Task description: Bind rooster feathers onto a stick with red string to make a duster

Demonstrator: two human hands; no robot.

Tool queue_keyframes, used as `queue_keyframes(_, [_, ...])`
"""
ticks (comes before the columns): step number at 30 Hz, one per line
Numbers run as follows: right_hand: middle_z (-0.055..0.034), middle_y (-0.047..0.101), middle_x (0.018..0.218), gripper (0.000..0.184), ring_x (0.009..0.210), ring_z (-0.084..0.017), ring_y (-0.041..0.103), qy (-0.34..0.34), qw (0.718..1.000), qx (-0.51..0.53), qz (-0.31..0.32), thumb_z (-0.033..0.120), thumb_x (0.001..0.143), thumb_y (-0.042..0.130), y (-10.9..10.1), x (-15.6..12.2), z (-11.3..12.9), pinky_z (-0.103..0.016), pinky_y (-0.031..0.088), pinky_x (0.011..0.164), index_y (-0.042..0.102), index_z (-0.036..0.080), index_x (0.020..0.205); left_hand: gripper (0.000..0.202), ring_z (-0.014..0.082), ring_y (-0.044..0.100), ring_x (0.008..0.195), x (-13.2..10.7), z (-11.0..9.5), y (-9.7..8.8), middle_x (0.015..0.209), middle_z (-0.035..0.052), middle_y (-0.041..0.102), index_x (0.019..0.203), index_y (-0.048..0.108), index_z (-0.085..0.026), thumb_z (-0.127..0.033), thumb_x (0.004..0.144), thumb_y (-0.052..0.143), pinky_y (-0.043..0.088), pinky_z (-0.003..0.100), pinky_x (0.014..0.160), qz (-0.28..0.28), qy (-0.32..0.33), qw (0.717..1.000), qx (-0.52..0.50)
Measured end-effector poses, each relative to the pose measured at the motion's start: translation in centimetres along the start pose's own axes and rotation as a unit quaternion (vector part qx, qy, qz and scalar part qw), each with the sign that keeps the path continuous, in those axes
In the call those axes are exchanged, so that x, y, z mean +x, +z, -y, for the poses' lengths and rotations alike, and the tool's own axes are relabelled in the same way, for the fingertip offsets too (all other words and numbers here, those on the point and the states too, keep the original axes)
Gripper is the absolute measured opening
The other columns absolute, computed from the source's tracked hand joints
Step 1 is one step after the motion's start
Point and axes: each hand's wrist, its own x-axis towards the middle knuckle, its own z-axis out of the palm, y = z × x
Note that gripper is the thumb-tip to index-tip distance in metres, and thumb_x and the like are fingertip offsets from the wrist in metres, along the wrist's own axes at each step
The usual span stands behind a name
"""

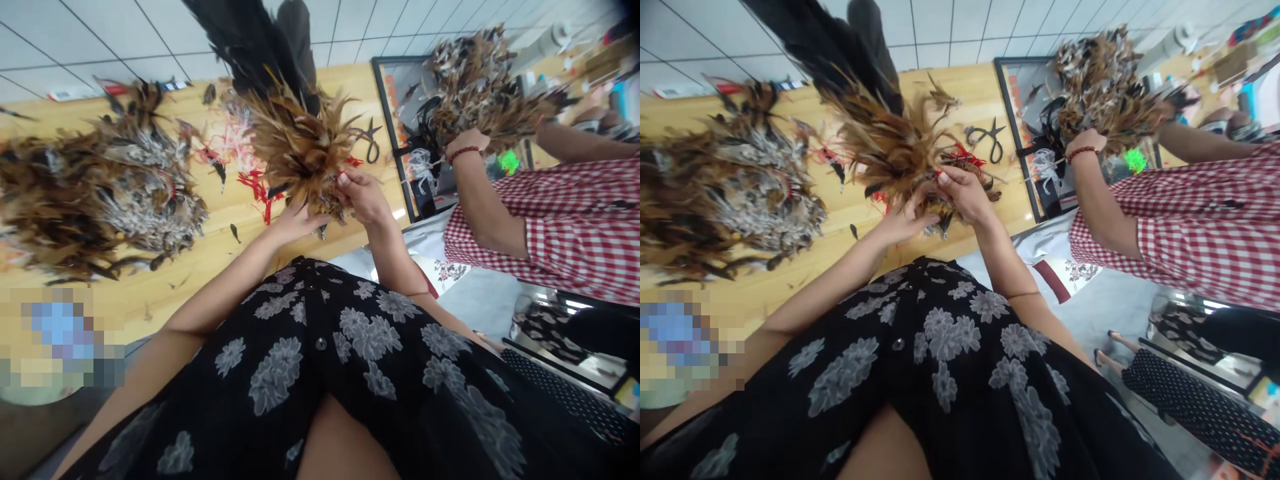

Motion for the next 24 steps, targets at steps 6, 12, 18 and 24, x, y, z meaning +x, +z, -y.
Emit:
queue_keyframes(6, [0.0039,0.046,0.067,0.049,0.062,-0.011,0.047,-0.04,0.998,0.023,-0.049,0.066,0.103,0.066,-0.7,2.3,-4.2,-0.024,0.043,0.062,0.069,0.019,0.093,0.064,0.0242,0.068,0.085,-1.9,-2.0,0.3,0.085,0.0082,0.071,0.09,0.069,-0.021,-0.064,0.118,0.03,0.057,0.041,0.088,-0.127,0.044,0.987,0.09])
queue_keyframes(12, [-0.0085,0.08,0.109,0.031,0.102,-0.019,0.072,-0.02,0.968,-0.228,-0.105,0.025,0.111,0.051,1.5,1.9,-5.9,-0.029,0.053,0.092,0.079,0.014,0.12,0.045,0.0247,0.067,0.095,-3.5,-3.2,-1.3,0.112,0.0099,0.078,0.089,0.071,-0.022,-0.043,0.117,0.042,0.052,0.043,0.089,-0.125,0.148,0.962,0.192])
queue_keyframes(18, [-0.0154,0.081,0.13,0.047,0.117,-0.029,0.076,0.005,0.83,-0.557,-0.029,0.017,0.112,0.038,2.4,-0.7,-2.3,-0.034,0.051,0.087,0.074,0.02,0.142,0.046,0.0245,0.045,0.068,-4.0,-1.7,-5.9,0.073,0.0047,0.062,0.085,0.071,-0.025,-0.039,0.116,0.04,0.037,0.041,0.07,-0.136,0.175,0.932,0.287])
queue_keyframes(24, [-0.0108,0.084,0.118,0.039,0.105,-0.025,0.076,-0.071,0.761,-0.62,0.18,0.015,0.108,0.048,0.5,-1.9,-2.1,-0.032,0.035,0.073,0.082,0.023,0.126,0.074,0.0188,0.036,0.071,-3.3,-0.4,-11.8,0.07,0.0004,0.043,0.085,0.075,-0.018,-0.079,0.11,0.043,0.044,0.042,0.097,-0.073,0.076,0.953,0.284])
